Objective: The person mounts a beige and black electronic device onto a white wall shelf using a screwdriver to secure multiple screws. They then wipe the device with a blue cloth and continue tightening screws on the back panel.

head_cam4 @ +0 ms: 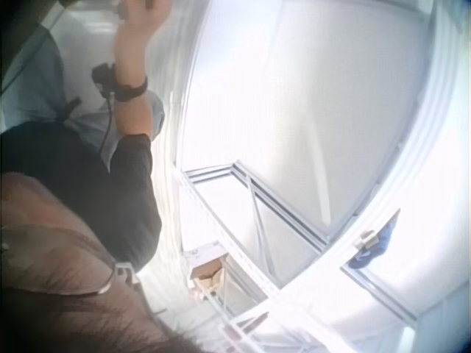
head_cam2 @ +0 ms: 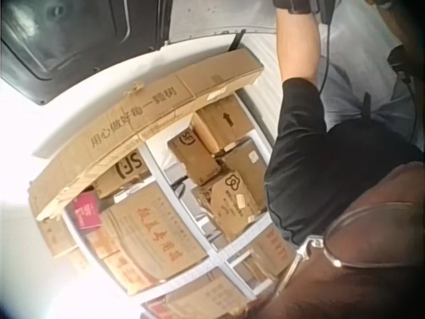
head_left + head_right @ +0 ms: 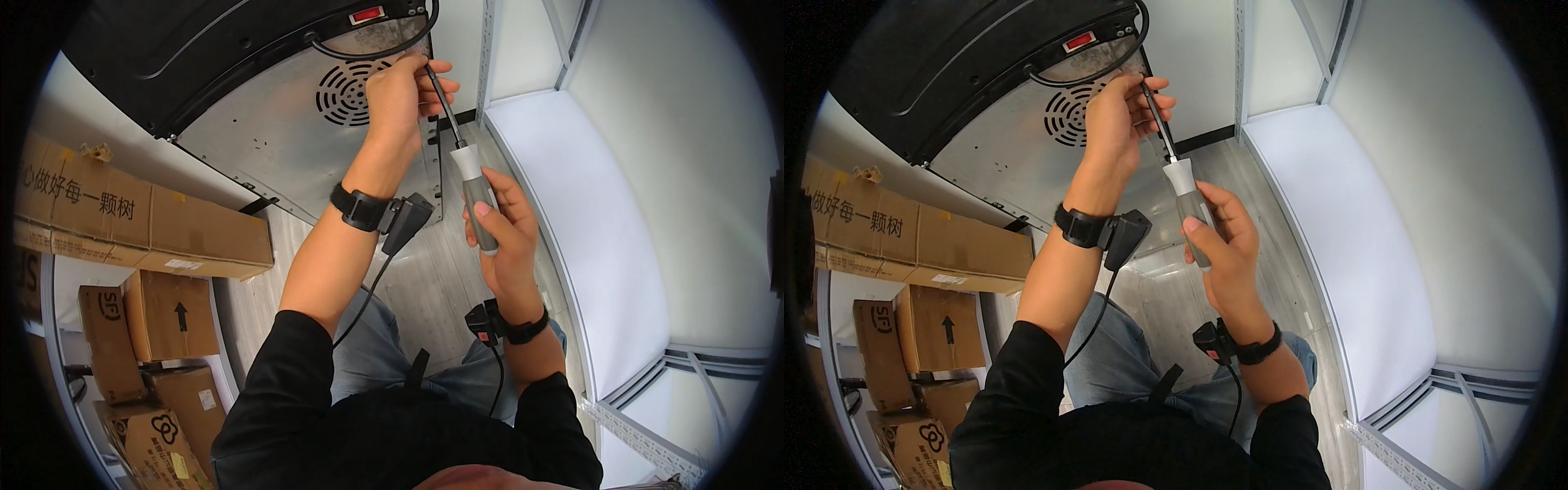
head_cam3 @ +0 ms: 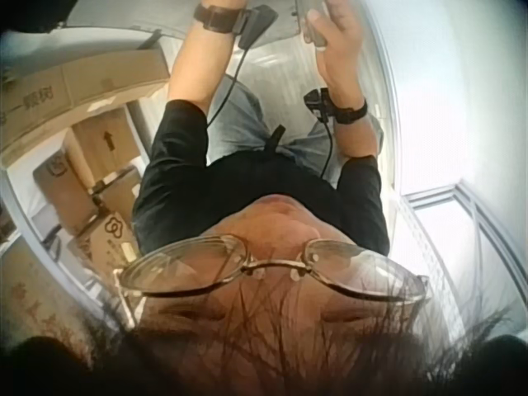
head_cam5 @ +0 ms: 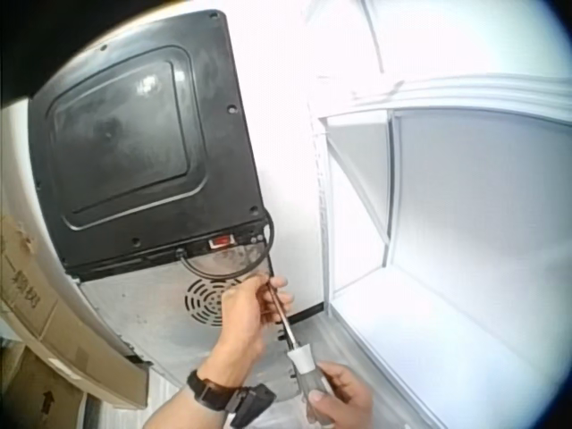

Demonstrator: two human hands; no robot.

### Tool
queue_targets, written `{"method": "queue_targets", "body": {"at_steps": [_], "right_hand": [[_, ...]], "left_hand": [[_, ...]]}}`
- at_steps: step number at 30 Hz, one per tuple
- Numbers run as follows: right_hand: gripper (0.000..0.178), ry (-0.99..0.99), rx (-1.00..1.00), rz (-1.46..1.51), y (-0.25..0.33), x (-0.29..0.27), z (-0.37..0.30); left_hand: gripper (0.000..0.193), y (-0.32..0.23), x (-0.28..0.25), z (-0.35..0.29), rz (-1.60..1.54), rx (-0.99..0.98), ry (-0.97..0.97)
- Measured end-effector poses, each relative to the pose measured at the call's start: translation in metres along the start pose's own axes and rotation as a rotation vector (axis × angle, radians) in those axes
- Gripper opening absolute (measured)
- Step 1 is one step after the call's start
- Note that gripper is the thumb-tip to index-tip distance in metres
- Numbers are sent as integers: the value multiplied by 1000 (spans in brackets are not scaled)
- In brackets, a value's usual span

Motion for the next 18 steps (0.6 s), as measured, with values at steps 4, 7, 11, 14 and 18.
{"method": "queue_targets", "body": {"at_steps": [4, 7, 11, 14, 18], "right_hand": [[43, -8, -17, -40, 0, 0, 0], [43, -9, -18, -32, -3, 0, 1], [43, -13, 17, 53, -6, -2, 2], [43, -3, 14, 67, -5, -1, 2], [43, 8, 7, 70, -7, -2, 4]], "left_hand": [[40, 0, 0, -3, -23, -32, 59], [42, 0, -2, -3, -11, -35, 80], [42, -1, -3, -2, 60, -8, 87], [43, -3, -4, -3, 138, 18, 83], [43, -1, -6, -3, 154, 20, 97]]}}
Point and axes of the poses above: each hand's wrist, its own z-axis towards the middle knuckle, its own x-axis out of the palm, y = z × x, the point moved 6 cm from there along z, towards the middle knuckle, and after that the axes turned 1 degree about -y, right-handed, at the moved point
